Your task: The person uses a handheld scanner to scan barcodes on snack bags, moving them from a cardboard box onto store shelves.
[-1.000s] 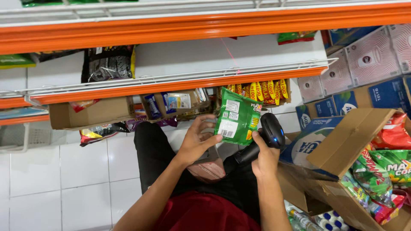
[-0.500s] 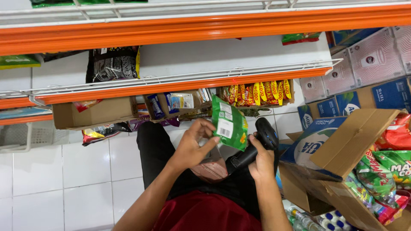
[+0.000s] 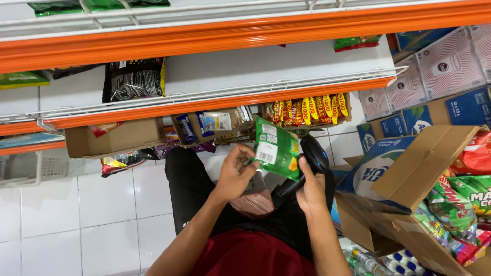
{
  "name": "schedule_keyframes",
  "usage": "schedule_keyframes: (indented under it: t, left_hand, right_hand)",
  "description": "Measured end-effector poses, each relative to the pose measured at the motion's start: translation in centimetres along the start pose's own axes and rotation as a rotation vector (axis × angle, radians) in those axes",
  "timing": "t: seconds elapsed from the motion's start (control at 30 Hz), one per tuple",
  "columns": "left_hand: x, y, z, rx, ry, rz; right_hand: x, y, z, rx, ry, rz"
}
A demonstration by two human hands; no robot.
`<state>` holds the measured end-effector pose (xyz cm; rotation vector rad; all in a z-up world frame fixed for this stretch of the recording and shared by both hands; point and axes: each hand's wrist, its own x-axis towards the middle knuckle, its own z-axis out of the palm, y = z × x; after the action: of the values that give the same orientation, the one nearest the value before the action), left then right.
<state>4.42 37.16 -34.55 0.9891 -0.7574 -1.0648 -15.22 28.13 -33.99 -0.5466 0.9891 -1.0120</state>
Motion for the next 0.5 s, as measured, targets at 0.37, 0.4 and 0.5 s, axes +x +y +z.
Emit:
schedule_keyframes:
  t: [0.37, 0.4, 0.5]
  left_hand:
    - [-0.3, 7.3, 1.3, 0.377, -0.333, -0.078]
    - [-0.1, 6.9, 1.5, 0.372, -0.307, -0.055]
    - [0.3, 6.1, 1.3, 0.403, -0.238, 0.029]
  right_hand:
    - [-0.1, -2.4, 1.1, -0.263, -0.221, -0.22]
    - [0.0, -2.3, 1.1, -0.264, -0.225, -0.218]
    - [0.2, -2.5, 1.1, -0.248, -0.164, -0.183]
